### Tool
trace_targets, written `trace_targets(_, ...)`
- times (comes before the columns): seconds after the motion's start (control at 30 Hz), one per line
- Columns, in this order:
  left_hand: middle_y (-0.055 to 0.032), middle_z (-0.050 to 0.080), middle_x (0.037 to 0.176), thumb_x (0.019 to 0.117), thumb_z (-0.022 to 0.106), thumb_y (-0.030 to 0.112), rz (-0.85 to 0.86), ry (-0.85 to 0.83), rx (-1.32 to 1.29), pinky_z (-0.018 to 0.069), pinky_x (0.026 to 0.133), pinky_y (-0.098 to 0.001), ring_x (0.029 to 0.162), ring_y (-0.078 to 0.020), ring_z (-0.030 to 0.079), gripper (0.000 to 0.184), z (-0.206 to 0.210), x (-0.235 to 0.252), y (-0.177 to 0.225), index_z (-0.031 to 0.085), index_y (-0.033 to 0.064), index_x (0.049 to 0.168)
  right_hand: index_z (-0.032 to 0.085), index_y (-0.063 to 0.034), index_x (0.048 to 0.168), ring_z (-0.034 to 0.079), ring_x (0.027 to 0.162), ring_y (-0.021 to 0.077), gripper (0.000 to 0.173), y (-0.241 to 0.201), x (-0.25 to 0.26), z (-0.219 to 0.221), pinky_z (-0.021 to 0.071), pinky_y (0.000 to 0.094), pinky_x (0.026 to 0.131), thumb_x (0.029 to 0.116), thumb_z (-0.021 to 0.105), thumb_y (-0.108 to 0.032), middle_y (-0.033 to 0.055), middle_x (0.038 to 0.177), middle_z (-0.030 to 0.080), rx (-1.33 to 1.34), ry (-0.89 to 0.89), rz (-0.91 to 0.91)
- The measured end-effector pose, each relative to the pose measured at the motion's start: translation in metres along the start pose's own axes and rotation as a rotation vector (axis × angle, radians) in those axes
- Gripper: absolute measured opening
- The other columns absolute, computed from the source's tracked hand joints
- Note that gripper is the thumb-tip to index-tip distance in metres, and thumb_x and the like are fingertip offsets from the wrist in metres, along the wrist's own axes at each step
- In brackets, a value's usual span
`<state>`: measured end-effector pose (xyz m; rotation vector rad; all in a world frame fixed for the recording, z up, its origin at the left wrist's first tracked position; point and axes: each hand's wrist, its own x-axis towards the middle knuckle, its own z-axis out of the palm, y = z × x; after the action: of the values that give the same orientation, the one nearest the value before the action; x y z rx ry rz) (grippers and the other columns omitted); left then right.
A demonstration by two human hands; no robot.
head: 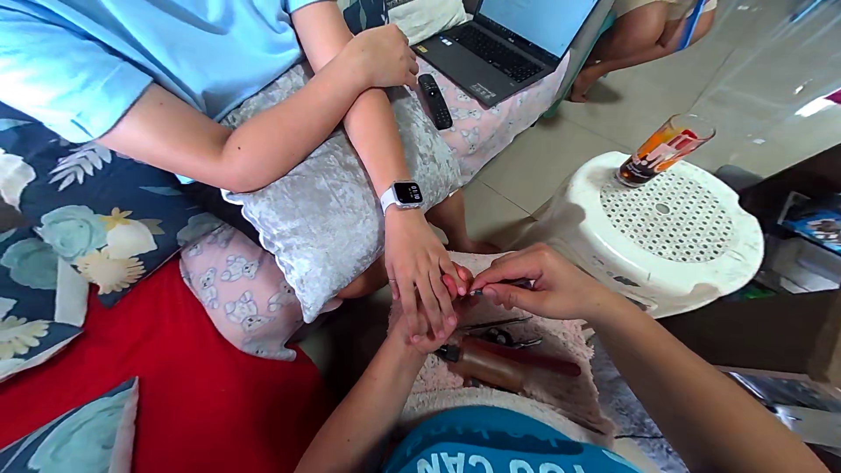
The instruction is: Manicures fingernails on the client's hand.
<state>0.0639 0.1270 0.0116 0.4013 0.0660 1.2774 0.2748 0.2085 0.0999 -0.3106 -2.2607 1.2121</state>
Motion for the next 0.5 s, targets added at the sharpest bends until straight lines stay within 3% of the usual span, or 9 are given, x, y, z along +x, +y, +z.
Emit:
trace_targets(0.37, -0.0077, 0.069, 0.106, 0.1014, 0.058, 0.026, -0.036, 0.028, -0.002, 0.0492, 0.103, -0.0458, 0.109, -0.0241, 0.065, 0.021, 0.001, 0.000, 0.001, 0.070, 0.0094, 0.101, 0.076, -0.0005, 0.107, 0.067, 0.073, -0.0012, 0.023, 0.003, 0.013, -0.003, 0.0575, 0.0151, 0.067, 0.1039, 0.059, -0.017, 0.0013, 0.085, 0.073, 0.032, -0.086, -0.012)
trace_targets(0.5, -0.0091, 0.069, 0.106, 0.1018, 0.057, 0.029, -0.035, 0.030, -0.022, 0.0493, 0.103, -0.0466, 0.108, -0.0252, 0.065, 0.025, 0.000, 0.000, 0.001, 0.069, 0.0071, 0.102, 0.077, -0.0011, 0.106, 0.068, 0.073, -0.0012, 0.024, 0.004, 0.014, -0.005, 0.0579, 0.0150, 0.068, 0.1040, 0.059, -0.017, 0.0006, 0.084, 0.074, 0.020, -0.105, -0.014)
